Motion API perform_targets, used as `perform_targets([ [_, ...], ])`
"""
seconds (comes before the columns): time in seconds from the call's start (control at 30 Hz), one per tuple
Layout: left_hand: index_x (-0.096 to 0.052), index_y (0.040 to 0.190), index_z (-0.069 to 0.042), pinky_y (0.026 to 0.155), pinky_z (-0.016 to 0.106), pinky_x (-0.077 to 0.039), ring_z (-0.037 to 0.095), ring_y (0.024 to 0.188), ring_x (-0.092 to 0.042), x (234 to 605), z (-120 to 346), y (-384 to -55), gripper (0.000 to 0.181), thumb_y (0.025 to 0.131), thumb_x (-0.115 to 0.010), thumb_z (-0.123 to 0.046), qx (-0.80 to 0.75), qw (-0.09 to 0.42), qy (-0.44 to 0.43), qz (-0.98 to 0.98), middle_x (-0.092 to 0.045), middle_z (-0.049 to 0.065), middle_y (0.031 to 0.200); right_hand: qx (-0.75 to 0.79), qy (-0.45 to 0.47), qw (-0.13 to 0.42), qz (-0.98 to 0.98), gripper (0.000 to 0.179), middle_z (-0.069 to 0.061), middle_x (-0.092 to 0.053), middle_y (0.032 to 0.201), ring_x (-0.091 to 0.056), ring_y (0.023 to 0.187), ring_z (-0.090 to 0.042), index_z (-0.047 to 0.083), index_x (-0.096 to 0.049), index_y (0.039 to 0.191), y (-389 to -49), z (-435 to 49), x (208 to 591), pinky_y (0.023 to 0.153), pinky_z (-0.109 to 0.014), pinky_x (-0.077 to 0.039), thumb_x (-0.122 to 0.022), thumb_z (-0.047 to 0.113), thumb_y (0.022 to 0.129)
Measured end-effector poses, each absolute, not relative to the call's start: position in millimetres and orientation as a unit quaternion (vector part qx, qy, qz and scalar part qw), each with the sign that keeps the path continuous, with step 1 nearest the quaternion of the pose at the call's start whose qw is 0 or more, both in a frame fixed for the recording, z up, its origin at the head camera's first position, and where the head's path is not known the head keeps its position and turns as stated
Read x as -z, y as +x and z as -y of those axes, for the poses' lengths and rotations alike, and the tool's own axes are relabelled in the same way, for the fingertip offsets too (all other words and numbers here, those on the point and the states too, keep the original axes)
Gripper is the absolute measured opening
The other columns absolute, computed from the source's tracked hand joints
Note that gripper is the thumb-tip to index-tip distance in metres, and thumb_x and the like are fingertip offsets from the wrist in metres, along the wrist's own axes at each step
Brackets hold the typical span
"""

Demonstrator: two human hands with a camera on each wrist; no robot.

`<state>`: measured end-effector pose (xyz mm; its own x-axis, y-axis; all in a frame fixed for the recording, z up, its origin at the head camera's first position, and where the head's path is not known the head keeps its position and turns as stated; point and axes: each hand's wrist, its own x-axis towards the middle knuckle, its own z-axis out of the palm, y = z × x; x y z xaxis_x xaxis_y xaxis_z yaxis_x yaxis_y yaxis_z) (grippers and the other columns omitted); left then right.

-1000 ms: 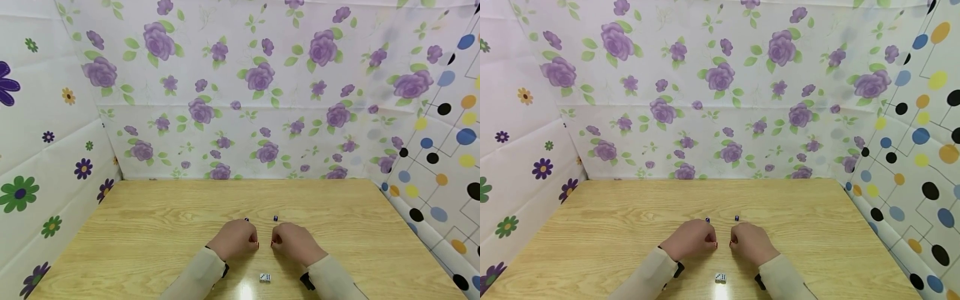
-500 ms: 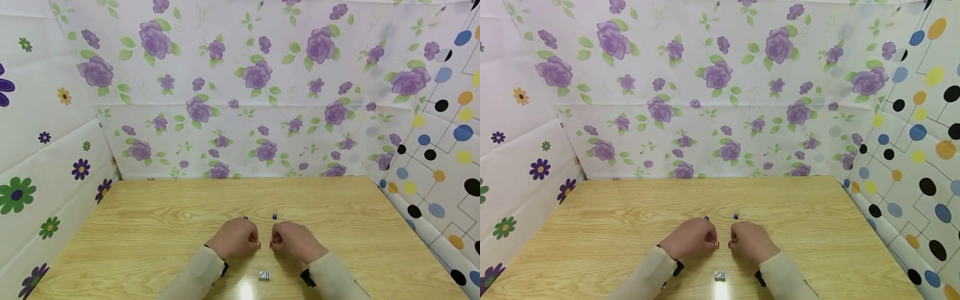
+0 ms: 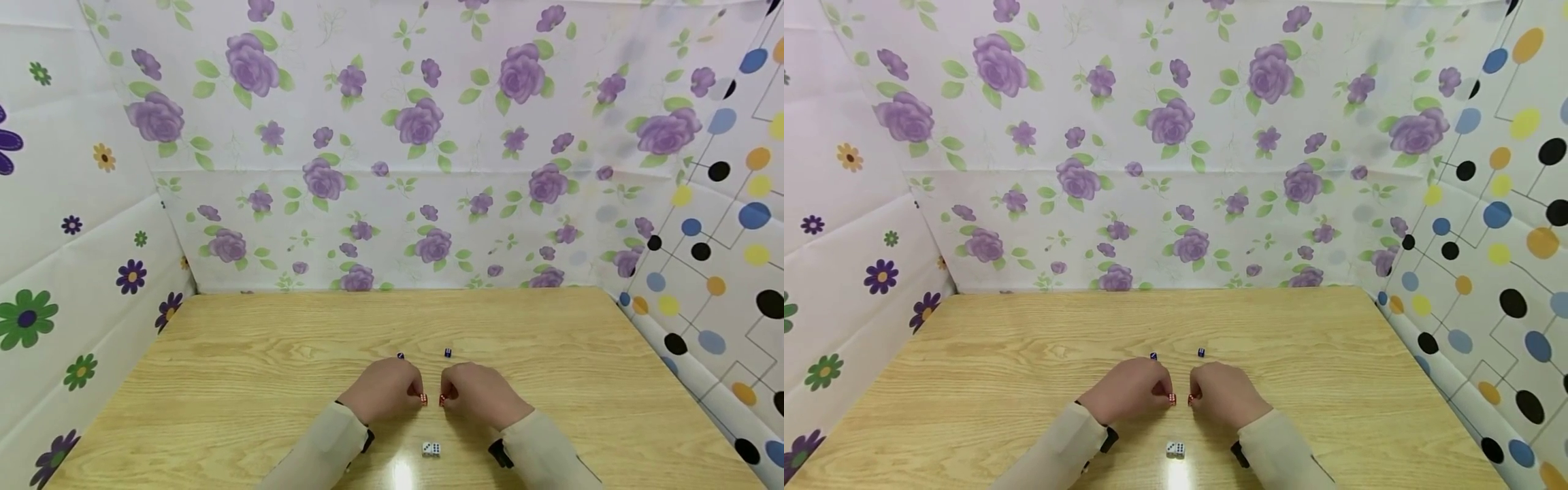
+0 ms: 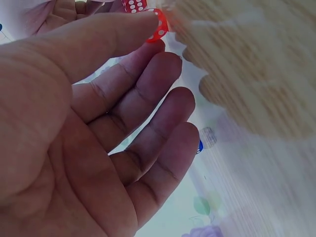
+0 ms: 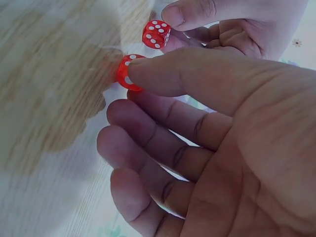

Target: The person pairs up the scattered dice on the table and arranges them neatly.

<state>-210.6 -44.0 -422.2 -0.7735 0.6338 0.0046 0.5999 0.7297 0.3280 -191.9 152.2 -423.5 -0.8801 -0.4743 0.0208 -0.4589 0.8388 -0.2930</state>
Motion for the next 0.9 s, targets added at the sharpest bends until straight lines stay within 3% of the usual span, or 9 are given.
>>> perform_targets([
  [0.27,-0.073,0.083,-0.024,0.066,0.020,-0.047,-0.003,0.068,-0.054,422.9,44.8,-212.0,0.004,0.082,-0.074,-0.027,-0.157,0.064,0.341,-0.925,-0.062,-0.018,0.076,0.158,-0.249,0.048,-0.954,0.010,0.015,-0.056,0.073,-0.048,0.063,-0.002,0.022,-0.063,0.079,-191.5,-151.0,422.6,0.059,-0.025,-0.042,-0.074,0.021,0.081],
  [0.9,-0.072,0.083,-0.023,0.066,0.019,-0.046,-0.003,0.069,-0.053,422.5,39.7,-209.1,0.005,0.085,-0.072,-0.028,-0.155,0.061,0.346,-0.923,-0.061,-0.018,0.076,0.157,-0.270,0.037,-0.949,0.011,0.012,-0.056,0.072,-0.045,0.061,-0.003,0.021,-0.063,0.079,-191.0,-150.1,423.4,0.057,-0.024,-0.040,-0.073,0.023,0.082],
])
